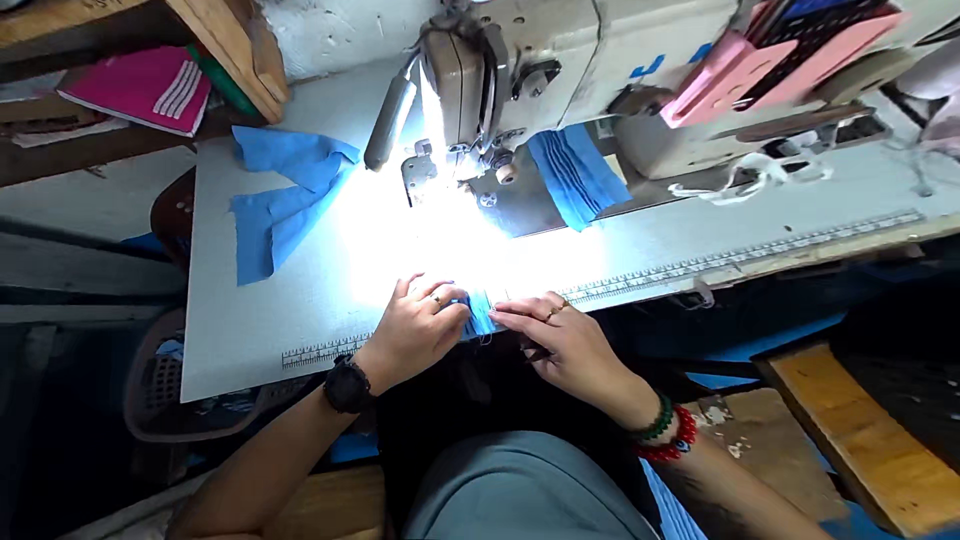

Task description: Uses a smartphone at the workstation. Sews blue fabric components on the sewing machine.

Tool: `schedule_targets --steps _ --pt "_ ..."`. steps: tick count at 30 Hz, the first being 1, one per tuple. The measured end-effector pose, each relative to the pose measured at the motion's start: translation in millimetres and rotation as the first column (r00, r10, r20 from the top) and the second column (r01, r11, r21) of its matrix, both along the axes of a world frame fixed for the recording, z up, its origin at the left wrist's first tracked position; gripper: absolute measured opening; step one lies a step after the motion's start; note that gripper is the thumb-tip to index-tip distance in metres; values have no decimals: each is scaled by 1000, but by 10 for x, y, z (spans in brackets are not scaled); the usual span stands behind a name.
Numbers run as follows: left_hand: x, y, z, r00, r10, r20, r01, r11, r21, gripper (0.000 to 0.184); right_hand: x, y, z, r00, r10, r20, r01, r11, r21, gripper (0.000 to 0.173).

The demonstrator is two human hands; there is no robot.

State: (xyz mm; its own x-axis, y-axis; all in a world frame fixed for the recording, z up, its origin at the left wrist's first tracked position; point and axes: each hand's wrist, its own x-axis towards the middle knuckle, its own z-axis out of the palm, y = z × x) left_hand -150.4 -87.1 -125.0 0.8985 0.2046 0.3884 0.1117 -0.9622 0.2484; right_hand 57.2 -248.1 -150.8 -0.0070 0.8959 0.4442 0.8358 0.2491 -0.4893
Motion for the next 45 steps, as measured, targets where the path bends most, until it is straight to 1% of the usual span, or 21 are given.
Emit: schedule_targets --steps 1,3,6,10,11,13,14,16,20,23,27,29,31,32,33,35,36,37,39,41,45 --pt "-1 -18 -2 1000 -8 4 8 1000 -1 21 0 -4 -3 1000 8 19 -8 1000 -5 45" --pt "-2 -48 5 1000 -31 -2 31 999 11 26 0 -5 -3 998 24 64 -23 1000 -17 46" --pt "3 -40 -24 998 -59 19 59 998 22 19 -4 8 -10 995 33 91 -32 999 -18 46" --pt "-9 -26 -68 991 -90 103 86 995 43 17 19 27 -49 997 14 82 -15 1000 13 38" --pt "-24 -28 -77 989 -106 104 102 994 44 17 10 21 -56 997 12 82 -14 1000 15 37" --pt "-35 -23 -67 989 -137 56 136 990 23 18 -4 20 -49 996 12 93 -14 1000 17 35" --pt "-29 -19 -63 989 -145 31 145 989 9 18 -1 22 -46 996 14 93 -15 1000 19 37" --pt "-14 -14 -65 989 -146 11 146 989 -7 19 21 19 -59 998 11 66 -13 999 31 39" --pt "-20 -21 -65 988 -152 32 152 988 -6 17 55 -11 -123 999 30 23 -31 998 62 44" --pt "-24 -19 -66 987 -153 43 154 988 -11 17 48 -24 -114 997 42 65 -45 998 47 49" --pt "-33 -17 -51 987 -150 48 152 988 -36 16 6 -17 -52 987 54 152 -54 999 0 50" --pt "-12 -13 -14 987 -141 71 147 985 -87 16 -9 -11 3 985 52 162 -48 999 -24 49" --pt "73 -5 67 989 -114 96 124 986 -111 18 11 -1 71 985 36 168 -30 999 -38 42" --pt "133 -11 110 992 -93 83 101 990 -98 20 28 0 100 983 28 180 -20 999 -43 37" --pt "191 -15 149 996 -78 36 81 994 -78 23 51 8 122 980 27 198 -19 999 -44 33" --pt "269 0 170 993 -71 -90 67 997 -46 27 91 24 150 975 60 215 -52 998 -44 31" --pt "274 4 147 991 -79 -112 75 996 -42 26 110 21 157 973 83 213 -75 996 -49 33" --pt "250 -8 118 991 -88 -101 84 996 -42 25 135 11 157 973 106 203 -97 994 -57 36" --pt "149 -63 50 994 -94 -46 91 994 -58 24 192 -23 101 982 118 145 -112 993 -48 43" --pt "57 -127 -16 997 -73 -14 71 995 -73 24 233 -55 15 990 103 91 -102 995 -18 47" --pt "15 -162 -79 999 -51 13 52 994 -94 24 222 -72 -42 989 93 116 -93 996 0 50"
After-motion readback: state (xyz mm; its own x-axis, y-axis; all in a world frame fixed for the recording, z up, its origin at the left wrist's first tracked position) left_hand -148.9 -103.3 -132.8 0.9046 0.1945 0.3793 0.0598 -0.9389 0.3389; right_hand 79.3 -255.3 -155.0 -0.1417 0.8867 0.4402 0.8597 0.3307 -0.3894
